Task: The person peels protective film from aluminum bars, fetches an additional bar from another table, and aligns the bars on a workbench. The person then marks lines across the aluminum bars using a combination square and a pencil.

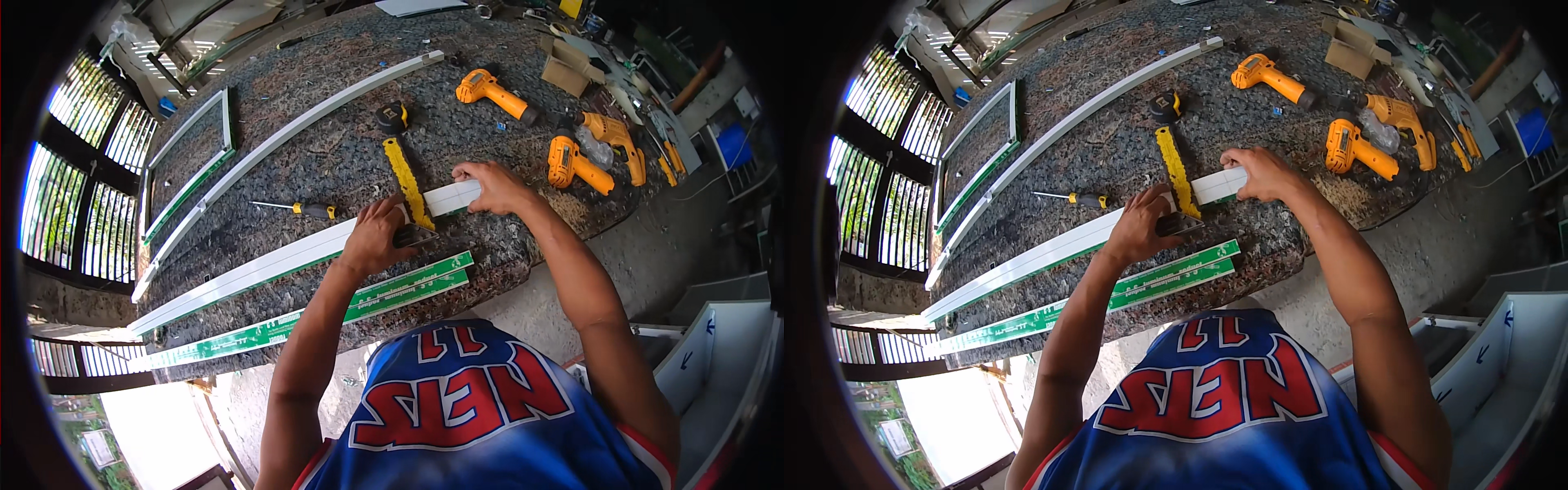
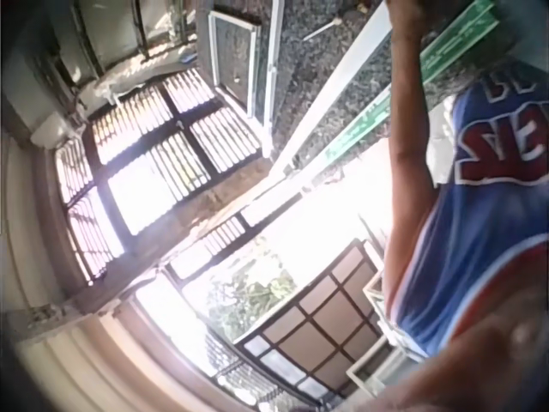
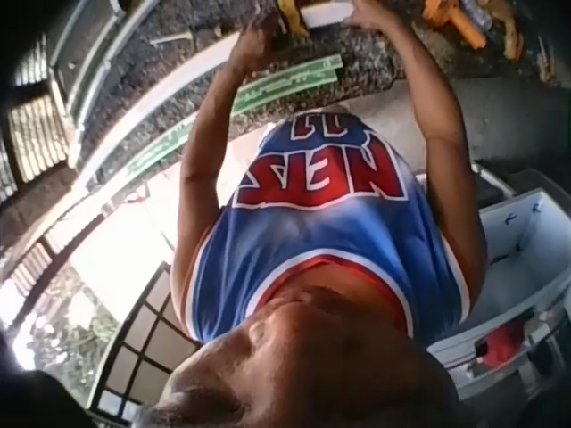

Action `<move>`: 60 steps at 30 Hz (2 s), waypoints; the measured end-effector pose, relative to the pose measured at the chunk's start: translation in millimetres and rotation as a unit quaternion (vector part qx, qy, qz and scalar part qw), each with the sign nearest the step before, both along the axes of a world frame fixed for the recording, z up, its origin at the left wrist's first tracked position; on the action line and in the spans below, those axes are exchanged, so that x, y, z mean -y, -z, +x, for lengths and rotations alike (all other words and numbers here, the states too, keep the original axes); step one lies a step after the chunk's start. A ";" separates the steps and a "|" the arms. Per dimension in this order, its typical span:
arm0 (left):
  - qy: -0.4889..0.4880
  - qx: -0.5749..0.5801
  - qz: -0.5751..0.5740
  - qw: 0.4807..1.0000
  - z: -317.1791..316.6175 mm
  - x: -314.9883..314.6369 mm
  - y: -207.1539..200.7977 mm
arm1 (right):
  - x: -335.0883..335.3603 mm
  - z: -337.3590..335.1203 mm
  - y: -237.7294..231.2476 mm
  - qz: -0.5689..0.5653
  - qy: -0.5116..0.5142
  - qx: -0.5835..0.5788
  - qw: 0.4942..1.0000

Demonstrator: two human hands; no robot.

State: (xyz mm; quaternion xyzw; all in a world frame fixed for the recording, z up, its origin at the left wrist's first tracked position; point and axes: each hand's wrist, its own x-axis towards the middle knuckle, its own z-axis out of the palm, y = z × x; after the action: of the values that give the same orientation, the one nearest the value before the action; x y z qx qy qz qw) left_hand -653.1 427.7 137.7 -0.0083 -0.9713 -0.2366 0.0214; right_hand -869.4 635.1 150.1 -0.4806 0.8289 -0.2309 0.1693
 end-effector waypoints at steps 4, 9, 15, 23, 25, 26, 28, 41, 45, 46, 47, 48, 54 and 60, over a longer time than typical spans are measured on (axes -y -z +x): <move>0.007 -0.053 0.029 0.998 42.0 26.8 -9.1 | 5.9 5.8 -3.8 0.011 0.003 0.004 1.000; -0.046 -0.060 0.027 0.997 127.3 77.4 -33.1 | 1.4 7.7 -8.3 0.021 0.021 0.020 0.999; -0.189 -0.024 0.034 0.981 247.9 173.4 -32.7 | -0.9 6.5 -7.6 0.040 0.058 0.066 0.995; -0.270 0.070 0.056 0.959 306.1 234.4 -12.6 | 0.1 5.7 -2.6 0.041 0.048 0.064 0.996; -0.239 0.060 0.066 0.967 302.3 237.9 -3.3 | -3.0 4.2 -3.7 0.047 0.055 0.048 0.996; -0.221 0.048 0.023 0.974 297.5 236.4 -0.5 | -3.0 4.6 -3.9 0.041 0.057 0.054 0.996; -0.201 0.027 0.005 0.979 292.0 236.0 6.6 | 0.5 5.4 -2.0 0.034 0.068 0.073 0.994; -0.154 0.007 0.015 0.988 274.1 247.2 15.0 | 2.3 5.2 -3.0 0.040 0.073 0.104 0.991; -0.144 0.030 -0.008 0.989 274.7 249.2 19.1 | 5.4 9.3 -5.8 0.029 0.094 0.134 0.986; -0.144 0.051 -0.003 0.988 270.9 248.8 17.7 | 3.0 6.7 -5.0 0.029 0.085 0.123 0.988; -0.144 0.072 0.003 0.987 267.9 247.8 16.6 | 0.9 4.2 -3.4 0.030 0.077 0.113 0.990; -0.141 0.071 0.003 0.987 267.6 247.7 14.8 | 0.2 1.4 -0.7 0.029 0.080 0.112 0.990; -0.138 0.075 -0.005 0.988 265.7 249.5 13.3 | 2.0 -2.5 -3.1 0.070 0.061 0.027 0.995; -0.127 0.068 0.004 0.990 270.5 258.0 13.0 | 17.0 24.9 -30.9 0.119 0.024 -0.104 0.987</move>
State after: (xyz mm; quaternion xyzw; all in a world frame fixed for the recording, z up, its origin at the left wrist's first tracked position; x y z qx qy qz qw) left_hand -382.6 169.8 124.7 0.1315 -0.9628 -0.2355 -0.0146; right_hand -844.5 618.1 181.0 -0.4588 0.8746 -0.0839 0.1328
